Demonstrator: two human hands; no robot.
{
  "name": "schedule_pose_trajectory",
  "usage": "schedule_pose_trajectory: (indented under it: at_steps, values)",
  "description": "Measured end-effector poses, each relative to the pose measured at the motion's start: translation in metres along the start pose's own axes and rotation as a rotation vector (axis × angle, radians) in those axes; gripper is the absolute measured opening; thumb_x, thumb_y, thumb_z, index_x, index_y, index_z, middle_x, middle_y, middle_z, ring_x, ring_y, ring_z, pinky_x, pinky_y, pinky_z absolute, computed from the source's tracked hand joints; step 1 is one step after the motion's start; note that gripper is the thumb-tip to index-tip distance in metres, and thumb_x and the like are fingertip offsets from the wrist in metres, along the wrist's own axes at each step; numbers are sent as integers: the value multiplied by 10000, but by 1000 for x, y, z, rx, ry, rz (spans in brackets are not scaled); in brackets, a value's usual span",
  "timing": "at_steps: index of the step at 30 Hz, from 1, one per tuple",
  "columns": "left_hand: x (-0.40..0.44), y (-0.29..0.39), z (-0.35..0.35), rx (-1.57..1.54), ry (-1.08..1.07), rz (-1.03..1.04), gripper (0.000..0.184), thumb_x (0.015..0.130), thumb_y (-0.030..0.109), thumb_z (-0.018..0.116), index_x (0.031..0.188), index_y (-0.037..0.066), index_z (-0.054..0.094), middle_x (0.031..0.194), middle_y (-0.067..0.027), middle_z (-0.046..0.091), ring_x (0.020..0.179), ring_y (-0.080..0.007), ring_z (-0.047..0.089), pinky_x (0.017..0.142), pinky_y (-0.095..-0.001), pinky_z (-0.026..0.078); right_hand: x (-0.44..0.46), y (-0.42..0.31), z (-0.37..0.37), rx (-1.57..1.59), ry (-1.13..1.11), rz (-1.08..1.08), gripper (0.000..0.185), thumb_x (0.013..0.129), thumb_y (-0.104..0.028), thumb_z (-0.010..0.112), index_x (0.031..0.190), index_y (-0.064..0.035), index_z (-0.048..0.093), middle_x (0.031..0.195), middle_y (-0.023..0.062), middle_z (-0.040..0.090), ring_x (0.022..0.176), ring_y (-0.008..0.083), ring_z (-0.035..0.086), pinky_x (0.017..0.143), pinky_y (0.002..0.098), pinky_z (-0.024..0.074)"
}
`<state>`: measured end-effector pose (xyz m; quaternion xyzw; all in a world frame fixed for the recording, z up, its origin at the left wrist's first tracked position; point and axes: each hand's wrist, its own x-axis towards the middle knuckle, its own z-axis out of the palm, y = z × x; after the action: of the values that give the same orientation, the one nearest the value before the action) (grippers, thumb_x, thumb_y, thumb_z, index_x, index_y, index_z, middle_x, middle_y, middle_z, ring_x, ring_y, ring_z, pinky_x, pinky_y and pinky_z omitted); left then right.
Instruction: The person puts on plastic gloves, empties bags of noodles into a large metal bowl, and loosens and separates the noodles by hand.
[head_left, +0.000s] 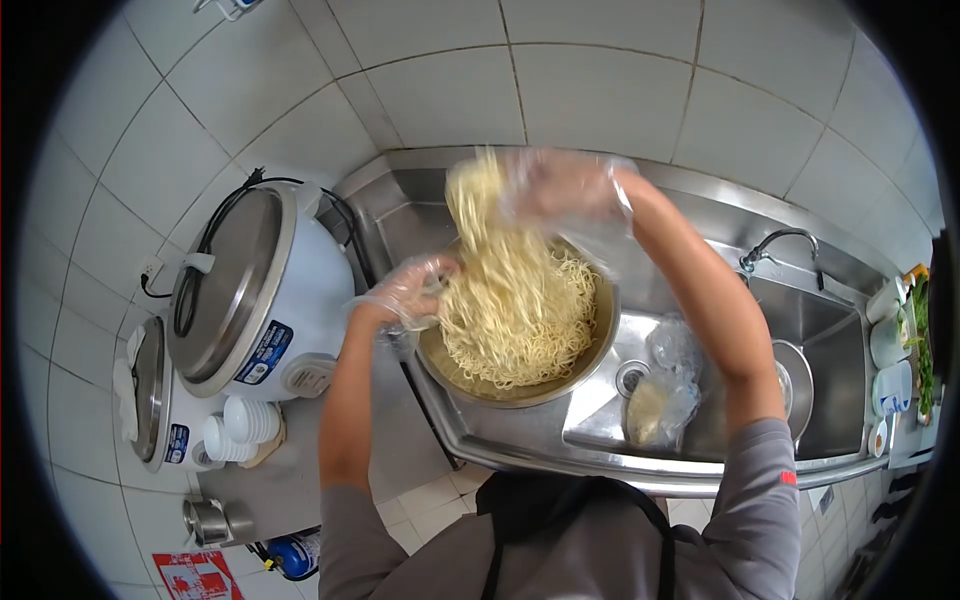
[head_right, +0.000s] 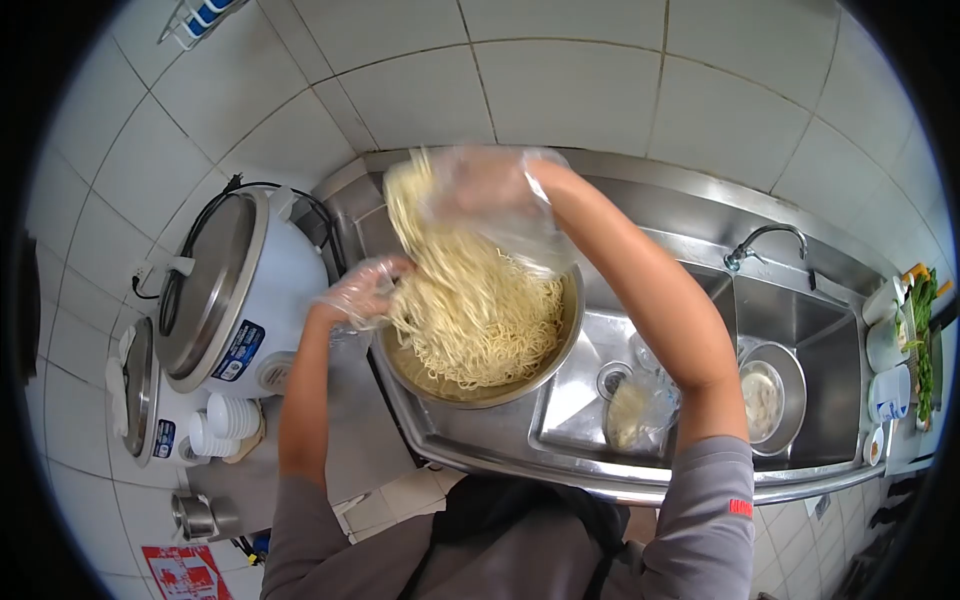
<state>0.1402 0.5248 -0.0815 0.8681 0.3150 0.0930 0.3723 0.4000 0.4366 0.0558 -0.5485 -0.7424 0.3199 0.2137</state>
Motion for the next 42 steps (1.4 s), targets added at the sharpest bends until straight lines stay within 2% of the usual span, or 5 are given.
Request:
schedule_pose_trajectory:
  at_steps: [9, 16, 25, 31, 42]
  values:
    - [32, -64, 98, -491, 95, -298, 663, 725, 202, 692, 1275, 13, 373, 1188, -121, 502, 1113, -188, 454, 957, -315, 354, 84, 211, 163, 40, -52, 92, 493, 748, -286, 579, 1160, -26, 509, 1051, 128, 592, 876, 211, 573, 759, 334, 475]
    - [36, -10, 62, -841, 383, -111, 629, 712, -5, 654, 1273, 44, 374, 1159, -69, 523, 1049, -159, 499, 920, -285, 388, 66, 129, 110, 550, 70, -42, 459, 679, -127, 667, 1106, -17, 538, 927, 70, 613, 828, 134, 552, 726, 270, 460]
    - [29, 11, 46, -531, 511, -198, 958, 700, 7, 614, 1406, 222, 3, 1411, -245, 165, 1278, -249, 263, 1006, -300, 270, 52, 129, 102, -322, 118, -546, 413, 761, -341, 600, 1076, -77, 565, 1095, 110, 576, 922, 225, 565, 801, 327, 450]
    - [39, 0, 83, -634, 695, -7, 1065, 745, 138, 685, 1359, 92, -183, 1428, -243, -50, 1331, -312, 38, 1051, -353, 178, 10, 58, 196, 70, 37, -139, 306, 842, -250, 464, 1036, -31, 552, 972, 189, 577, 893, 279, 564, 827, 352, 434]
    - [16, 6, 86, -1062, 1109, 267, 650, 858, 426, 483, 1365, 128, 205, 1295, -129, 309, 1167, -262, 365, 933, -418, 315, -22, 50, 202, 286, 181, -387, 242, 825, -220, 509, 895, -3, 587, 1014, 209, 571, 920, 318, 566, 847, 371, 429]
